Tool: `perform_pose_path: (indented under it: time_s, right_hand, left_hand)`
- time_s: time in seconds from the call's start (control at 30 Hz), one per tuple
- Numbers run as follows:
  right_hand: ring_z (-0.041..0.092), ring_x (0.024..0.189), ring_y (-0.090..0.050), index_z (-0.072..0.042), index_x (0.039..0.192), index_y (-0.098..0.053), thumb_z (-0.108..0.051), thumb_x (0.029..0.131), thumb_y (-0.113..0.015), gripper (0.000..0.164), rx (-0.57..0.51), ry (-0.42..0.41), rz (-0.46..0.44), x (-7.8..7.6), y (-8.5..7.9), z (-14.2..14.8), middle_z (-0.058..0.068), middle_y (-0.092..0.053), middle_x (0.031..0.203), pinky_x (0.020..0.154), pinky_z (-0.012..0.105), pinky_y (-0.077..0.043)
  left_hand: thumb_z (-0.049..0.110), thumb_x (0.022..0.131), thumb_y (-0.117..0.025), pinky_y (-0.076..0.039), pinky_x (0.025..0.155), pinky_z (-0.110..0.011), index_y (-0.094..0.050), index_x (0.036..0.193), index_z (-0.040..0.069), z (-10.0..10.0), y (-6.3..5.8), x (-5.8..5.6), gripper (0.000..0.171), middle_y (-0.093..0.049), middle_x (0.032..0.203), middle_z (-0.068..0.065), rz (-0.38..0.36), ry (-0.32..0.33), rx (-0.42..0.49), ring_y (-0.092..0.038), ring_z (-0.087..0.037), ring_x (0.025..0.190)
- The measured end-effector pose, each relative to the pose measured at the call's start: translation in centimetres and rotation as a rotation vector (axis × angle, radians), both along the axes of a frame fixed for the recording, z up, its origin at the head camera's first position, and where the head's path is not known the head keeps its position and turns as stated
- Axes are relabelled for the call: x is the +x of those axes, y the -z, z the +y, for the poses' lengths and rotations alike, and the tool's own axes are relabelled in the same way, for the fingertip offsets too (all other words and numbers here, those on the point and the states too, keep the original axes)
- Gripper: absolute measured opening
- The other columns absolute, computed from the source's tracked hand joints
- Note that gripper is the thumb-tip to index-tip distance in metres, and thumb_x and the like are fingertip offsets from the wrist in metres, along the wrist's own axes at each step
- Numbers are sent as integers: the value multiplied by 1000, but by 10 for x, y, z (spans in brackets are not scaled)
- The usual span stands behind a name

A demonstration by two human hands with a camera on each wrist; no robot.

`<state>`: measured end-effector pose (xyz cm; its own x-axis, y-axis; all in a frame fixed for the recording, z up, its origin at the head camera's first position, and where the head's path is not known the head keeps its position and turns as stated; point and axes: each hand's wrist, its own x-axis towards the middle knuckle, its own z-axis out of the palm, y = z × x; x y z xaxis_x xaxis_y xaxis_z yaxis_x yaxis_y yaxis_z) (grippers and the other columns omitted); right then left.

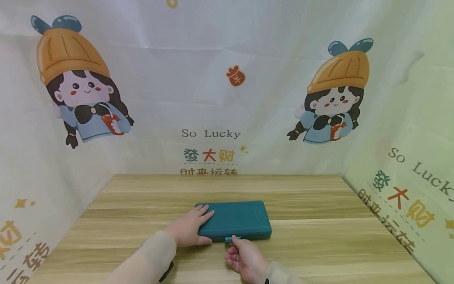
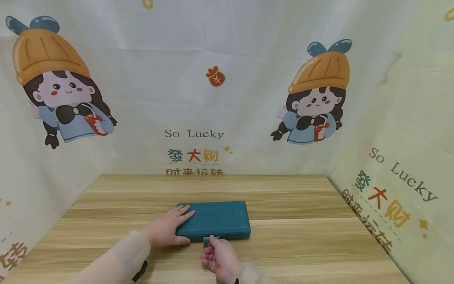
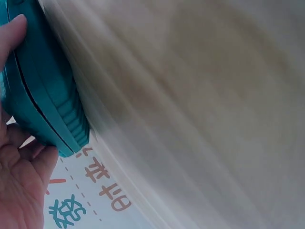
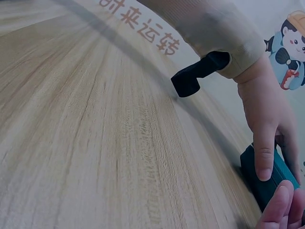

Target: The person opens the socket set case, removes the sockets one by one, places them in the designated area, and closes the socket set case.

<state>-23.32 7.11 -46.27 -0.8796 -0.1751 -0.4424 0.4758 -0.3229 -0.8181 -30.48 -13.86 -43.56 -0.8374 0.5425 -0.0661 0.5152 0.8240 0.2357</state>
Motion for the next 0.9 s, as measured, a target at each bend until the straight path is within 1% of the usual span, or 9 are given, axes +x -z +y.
perform_pose_path:
  time_s: [0.23,0.37,0.5,0.63,0.7,0.73,0.77,0.83,0.9]
  right_hand:
    - [11,64,-54,4,107,-51,-18,104,-42,24,18,-56,-7,2,-1,6,2,-52,73,65,22,-51]
    - [13,67,-59,5,104,-53,-15,103,-45,21,39,-112,6,3,-1,16,4,-55,75,69,25,-53]
    - [14,67,-62,4,97,-56,-11,100,-48,17,116,-177,55,3,-2,30,5,-59,74,69,28,-54]
    - [11,62,-62,1,98,-60,-12,98,-51,16,222,-250,127,-1,-8,49,3,-60,72,60,24,-52]
    - [10,59,-59,0,100,-60,-14,98,-52,16,322,-305,209,-5,-14,59,2,-60,72,54,22,-49]
    - [10,58,-57,1,100,-60,-15,98,-53,17,392,-334,269,-8,-17,63,3,-59,71,53,22,-47]
    - [10,58,-55,1,100,-60,-15,98,-54,17,488,-367,355,-10,-21,68,2,-59,72,52,22,-45]
    - [9,61,-54,0,100,-62,-15,97,-57,16,741,-413,580,-16,-27,76,1,-60,75,54,24,-44]
    - [11,68,-55,-3,100,-65,-15,95,-62,13,1033,-411,833,-21,-30,84,0,-62,81,59,28,-46]
  left_hand:
    - [59,79,-70,-27,110,-49,-37,150,15,-3,0,-3,90,-26,157,-10,3,21,-10,-22,-33,143]
    - [59,79,-70,-27,110,-49,-37,150,15,-3,2,-3,90,-26,157,-10,6,23,-2,-22,-33,143]
    - [59,79,-70,-27,110,-49,-37,150,14,-4,1,-3,90,-26,157,-10,6,24,1,-22,-33,143]
    - [58,80,-70,-27,110,-49,-37,150,14,-4,0,-2,89,-26,157,-10,4,30,1,-21,-33,144]
    - [57,80,-71,-27,110,-49,-37,150,13,-5,0,-2,89,-26,156,-11,5,32,2,-21,-33,143]
    - [57,80,-71,-27,110,-49,-37,150,13,-4,0,-2,89,-26,156,-10,6,31,1,-22,-33,143]
    - [57,80,-70,-27,110,-49,-37,150,13,-4,0,-2,89,-26,156,-10,7,30,-2,-22,-33,143]
    - [58,80,-70,-27,110,-48,-37,150,14,-2,-1,-1,89,-27,156,-10,7,19,-16,-22,-32,143]
    - [60,80,-69,-27,111,-47,-38,150,14,2,-4,0,89,-27,156,-10,4,-3,-41,-22,-32,143]
